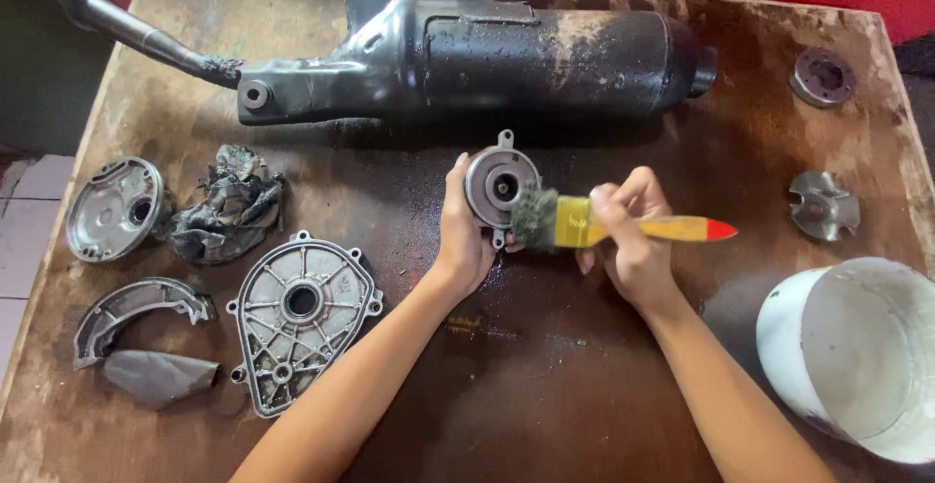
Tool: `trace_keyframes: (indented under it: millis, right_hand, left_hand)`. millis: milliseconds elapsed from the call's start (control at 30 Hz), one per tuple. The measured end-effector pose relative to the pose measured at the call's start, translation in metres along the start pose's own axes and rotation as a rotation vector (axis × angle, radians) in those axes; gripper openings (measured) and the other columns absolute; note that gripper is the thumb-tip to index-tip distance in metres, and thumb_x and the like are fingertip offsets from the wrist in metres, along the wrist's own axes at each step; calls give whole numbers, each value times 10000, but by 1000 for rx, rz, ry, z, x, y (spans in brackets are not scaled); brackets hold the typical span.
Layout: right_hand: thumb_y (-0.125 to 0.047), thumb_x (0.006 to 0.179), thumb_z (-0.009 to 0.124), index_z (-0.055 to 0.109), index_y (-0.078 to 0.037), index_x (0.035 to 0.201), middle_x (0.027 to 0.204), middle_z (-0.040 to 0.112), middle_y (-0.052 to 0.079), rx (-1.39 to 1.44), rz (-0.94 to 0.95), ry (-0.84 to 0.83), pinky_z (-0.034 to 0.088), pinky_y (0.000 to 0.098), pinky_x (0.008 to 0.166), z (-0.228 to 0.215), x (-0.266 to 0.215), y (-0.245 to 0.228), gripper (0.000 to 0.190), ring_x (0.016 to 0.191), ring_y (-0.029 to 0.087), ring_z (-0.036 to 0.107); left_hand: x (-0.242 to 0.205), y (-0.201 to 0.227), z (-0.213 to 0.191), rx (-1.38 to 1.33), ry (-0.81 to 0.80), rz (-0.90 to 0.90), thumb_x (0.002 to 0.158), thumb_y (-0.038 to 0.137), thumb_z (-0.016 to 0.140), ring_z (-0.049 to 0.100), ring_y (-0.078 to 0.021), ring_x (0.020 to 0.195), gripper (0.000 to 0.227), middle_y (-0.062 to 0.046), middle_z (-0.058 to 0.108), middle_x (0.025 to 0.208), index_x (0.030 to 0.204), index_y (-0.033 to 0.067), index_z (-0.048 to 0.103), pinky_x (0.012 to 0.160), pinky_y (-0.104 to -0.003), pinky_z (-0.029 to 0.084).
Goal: The person scrubs a small, circular metal part with a yellow-handled brush, repeatedly dipping the brush into a white container of liquid. They rotate the part in their hands to clean different surfaces while other disassembled mechanical components lie on the table.
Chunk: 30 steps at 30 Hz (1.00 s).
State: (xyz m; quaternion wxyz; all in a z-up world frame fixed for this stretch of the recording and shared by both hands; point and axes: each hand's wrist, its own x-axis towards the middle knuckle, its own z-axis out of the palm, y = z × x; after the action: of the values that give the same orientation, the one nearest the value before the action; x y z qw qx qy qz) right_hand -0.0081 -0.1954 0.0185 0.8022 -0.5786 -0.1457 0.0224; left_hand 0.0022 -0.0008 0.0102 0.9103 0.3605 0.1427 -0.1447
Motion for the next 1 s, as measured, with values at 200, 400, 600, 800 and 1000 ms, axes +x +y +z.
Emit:
trace_keyframes:
  millis: [200,400,600,800,1000]
  right_hand:
    - [-66,1243,542,395,-52,997,799,434,98,-335,-361,-7,392,356,685,-47,-7,49,287,675,207,381]
    - [-135,1046,521,437,-76,1023,722,566,80,-23,10,244,447,303,398,0,10,0,106,481,161,539]
    - [-167,1103,495,427,-48,1066,774,575,107,-62,-79,153,494,322,461,-5,6,9,143,535,191,571]
    - [-192,1079,472,507,-10,1117,811,650,180,-157,10,-39,567,347,504,-4,1,7,189,563,218,648]
    - [-198,1057,496,503,-12,1092,815,659,168,-42,98,-75,545,336,487,-5,2,2,189,562,211,648]
  left_hand:
    - [8,-6,-11,28,-132,47,1034,635,296,473,-146,531,637,-49,585,747,1045,68,586,467,-297,410]
    - [7,-5,-7,31,-179,39,1068,615,294,491,-173,547,622,-65,568,715,1043,65,583,494,-321,419]
    - [7,-10,-16,-20,-204,6,1051,622,282,481,-171,548,647,-56,564,709,1077,62,606,497,-326,395]
    - [-1,0,-2,57,-55,14,991,620,280,504,-163,567,628,-49,648,800,1095,92,604,478,-322,377]
    - [1,-3,-2,52,-104,26,1012,611,325,502,-163,527,588,-50,628,793,1129,109,606,435,-299,387]
